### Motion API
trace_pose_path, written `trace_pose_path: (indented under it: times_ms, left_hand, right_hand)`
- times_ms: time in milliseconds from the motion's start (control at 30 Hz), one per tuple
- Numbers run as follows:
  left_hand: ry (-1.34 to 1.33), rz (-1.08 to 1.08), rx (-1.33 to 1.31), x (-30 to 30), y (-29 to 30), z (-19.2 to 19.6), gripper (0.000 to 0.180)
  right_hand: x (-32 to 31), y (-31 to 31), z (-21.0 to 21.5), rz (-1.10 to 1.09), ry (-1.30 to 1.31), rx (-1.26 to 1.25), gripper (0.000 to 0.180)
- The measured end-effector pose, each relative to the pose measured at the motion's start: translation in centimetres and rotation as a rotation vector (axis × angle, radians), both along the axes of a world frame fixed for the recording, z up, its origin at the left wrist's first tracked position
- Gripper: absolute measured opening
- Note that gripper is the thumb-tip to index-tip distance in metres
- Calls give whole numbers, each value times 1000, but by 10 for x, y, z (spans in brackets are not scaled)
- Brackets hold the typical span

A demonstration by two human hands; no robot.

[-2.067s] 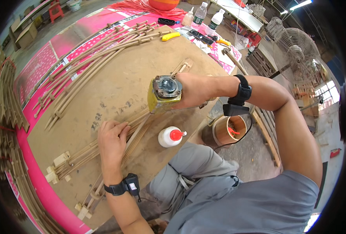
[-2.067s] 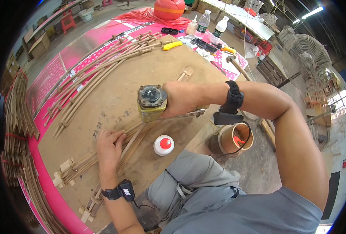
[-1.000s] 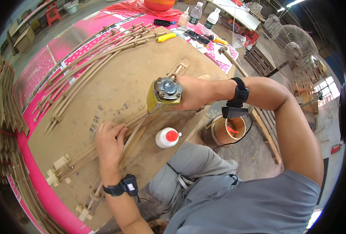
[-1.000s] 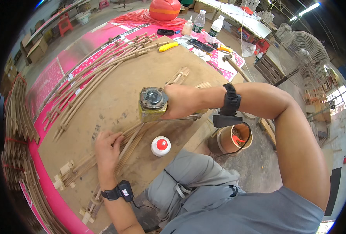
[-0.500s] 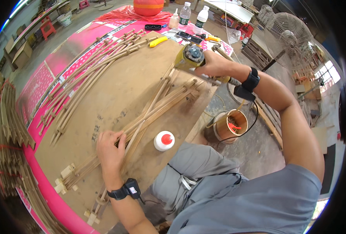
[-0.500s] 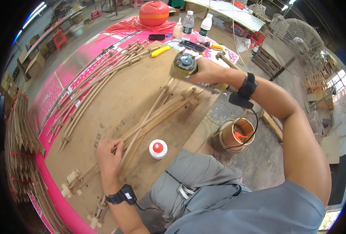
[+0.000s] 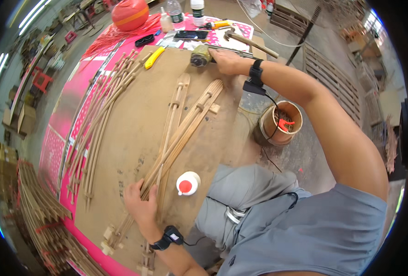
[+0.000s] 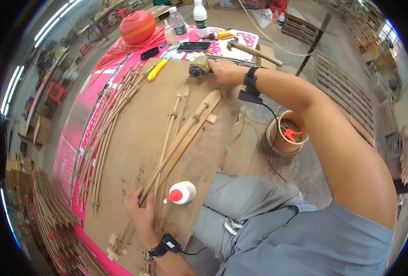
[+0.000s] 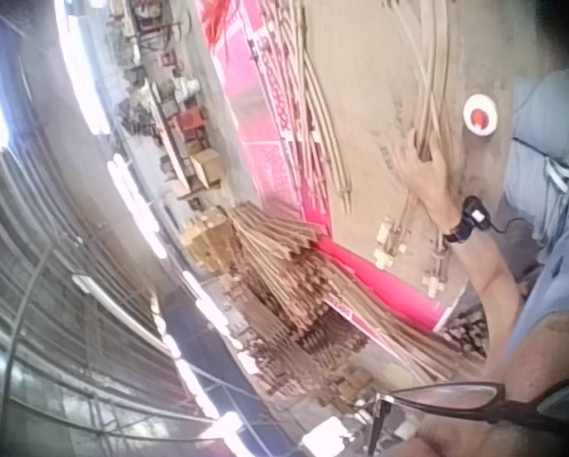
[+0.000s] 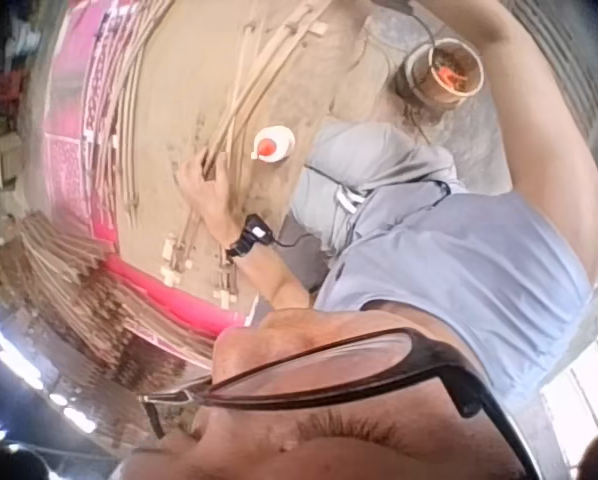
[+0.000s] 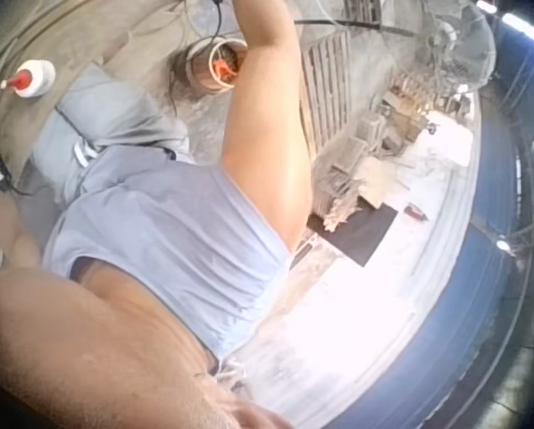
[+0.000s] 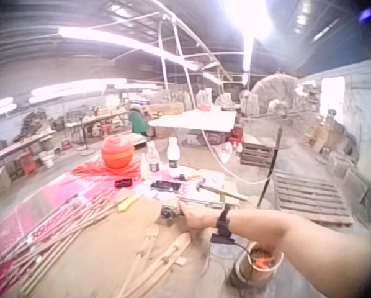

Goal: Applying glue and using a pneumatic nail gun to assemble wooden frame components.

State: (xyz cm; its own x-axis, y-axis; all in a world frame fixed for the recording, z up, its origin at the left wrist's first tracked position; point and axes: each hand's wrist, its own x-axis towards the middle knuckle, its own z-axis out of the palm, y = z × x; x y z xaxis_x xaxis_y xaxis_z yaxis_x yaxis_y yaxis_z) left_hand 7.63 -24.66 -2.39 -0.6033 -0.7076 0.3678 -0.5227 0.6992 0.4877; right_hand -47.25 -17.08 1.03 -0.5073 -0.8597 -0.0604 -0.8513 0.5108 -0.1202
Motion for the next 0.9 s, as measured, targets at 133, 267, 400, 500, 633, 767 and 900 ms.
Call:
trace_pose_path:
  times_ms: [133, 267, 400, 500, 633, 767, 900]
  left_hand:
    - [-267, 9, -105, -11, 12, 16, 69]
    - [-379, 67, -51, -19, 22, 31, 86]
    - [-393, 63, 61, -27, 13, 34, 87]
    - [-422, 20, 73, -30, 10, 40, 85]
    - [-402, 22, -19, -28, 14, 50, 82]
    - [-323, 46, -129, -32, 16, 65, 79]
    - [-257, 65, -166, -36, 25, 102, 77]
  right_hand:
    - [-2, 2, -24, 52, 45, -176, 63]
    - [21, 19, -30, 145, 252, -541, 64]
    - [74, 65, -26, 413, 100, -804, 56]
    - [119, 100, -43, 688, -113, -704, 49]
    - [167, 130, -55, 949, -307, -735, 47]
    - [194, 140, -69, 898, -426, -710, 44]
    - [213, 127, -74, 870, -473, -754, 54]
